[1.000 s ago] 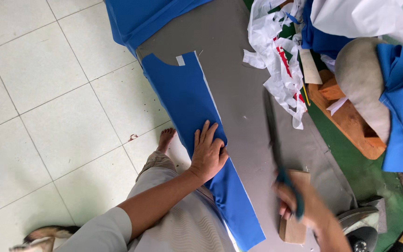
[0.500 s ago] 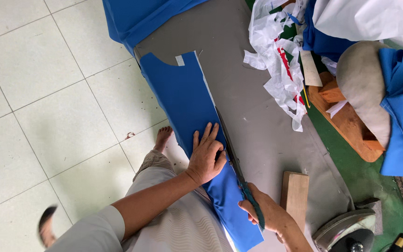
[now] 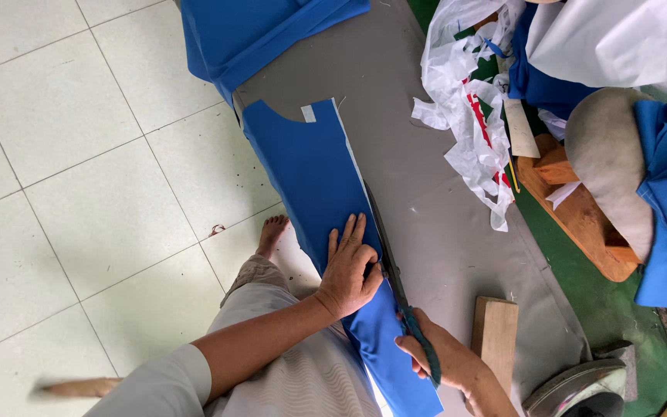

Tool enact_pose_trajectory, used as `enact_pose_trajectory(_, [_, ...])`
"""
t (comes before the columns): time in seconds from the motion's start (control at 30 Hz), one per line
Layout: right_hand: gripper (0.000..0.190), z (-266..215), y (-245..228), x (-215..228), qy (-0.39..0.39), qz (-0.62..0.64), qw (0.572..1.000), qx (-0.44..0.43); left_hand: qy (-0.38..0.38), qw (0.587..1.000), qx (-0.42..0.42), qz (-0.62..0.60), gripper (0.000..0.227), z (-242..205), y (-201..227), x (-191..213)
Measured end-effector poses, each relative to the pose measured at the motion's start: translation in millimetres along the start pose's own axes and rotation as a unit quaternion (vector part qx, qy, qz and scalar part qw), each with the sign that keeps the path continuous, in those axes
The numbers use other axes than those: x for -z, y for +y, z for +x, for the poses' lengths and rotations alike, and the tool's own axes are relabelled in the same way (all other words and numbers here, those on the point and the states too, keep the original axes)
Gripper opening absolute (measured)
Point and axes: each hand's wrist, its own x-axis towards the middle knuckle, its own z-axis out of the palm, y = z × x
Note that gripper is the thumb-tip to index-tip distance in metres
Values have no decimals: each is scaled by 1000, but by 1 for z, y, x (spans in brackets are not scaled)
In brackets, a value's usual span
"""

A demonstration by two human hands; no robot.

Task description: The person cuts a blue fabric piece using shears, then irons the cut edge with a steam iron. They repeat this process by folding the fabric, cutting along the fold, and ironing the new edge.

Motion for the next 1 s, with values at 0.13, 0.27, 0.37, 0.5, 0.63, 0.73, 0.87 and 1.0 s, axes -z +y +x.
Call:
enact_pose_trajectory(0.13, [31, 5, -24, 4, 19, -47, 999, 3, -1, 1000, 4, -21, 8, 0, -1, 3])
enact_pose_trajectory(0.27, [44, 29, -8, 0, 67, -140, 986, 60, -9, 998, 12, -59, 9, 0, 1, 8])
enact_pose_trajectory(0.37, [32, 33, -9, -6, 110, -157, 979, 63, -14, 997, 19, -80, 9, 1, 0, 8])
enact_pose_trajectory(0.5, [36, 8, -39, -2, 61, -79, 995, 8, -4, 994, 23, -108, 12, 2, -1, 12])
enact_pose_trajectory(0.63, [47, 8, -59, 6, 33, -62, 998, 0, -8, 990, 42, -135, 12, 5, 2, 21])
enact_pose_trajectory(0.73, [43, 13, -72, 9, 44, -98, 994, -8, -17, 987, 39, -155, 12, 6, 0, 26])
enact_pose_trajectory(0.87, [37, 17, -76, 3, 74, -93, 993, 14, -25, 987, 13, -161, 11, 6, -3, 31])
enact_pose_trajectory(1.0, [36, 14, -86, 4, 48, -49, 998, 1, -33, 984, 11, -176, 11, 9, -4, 39])
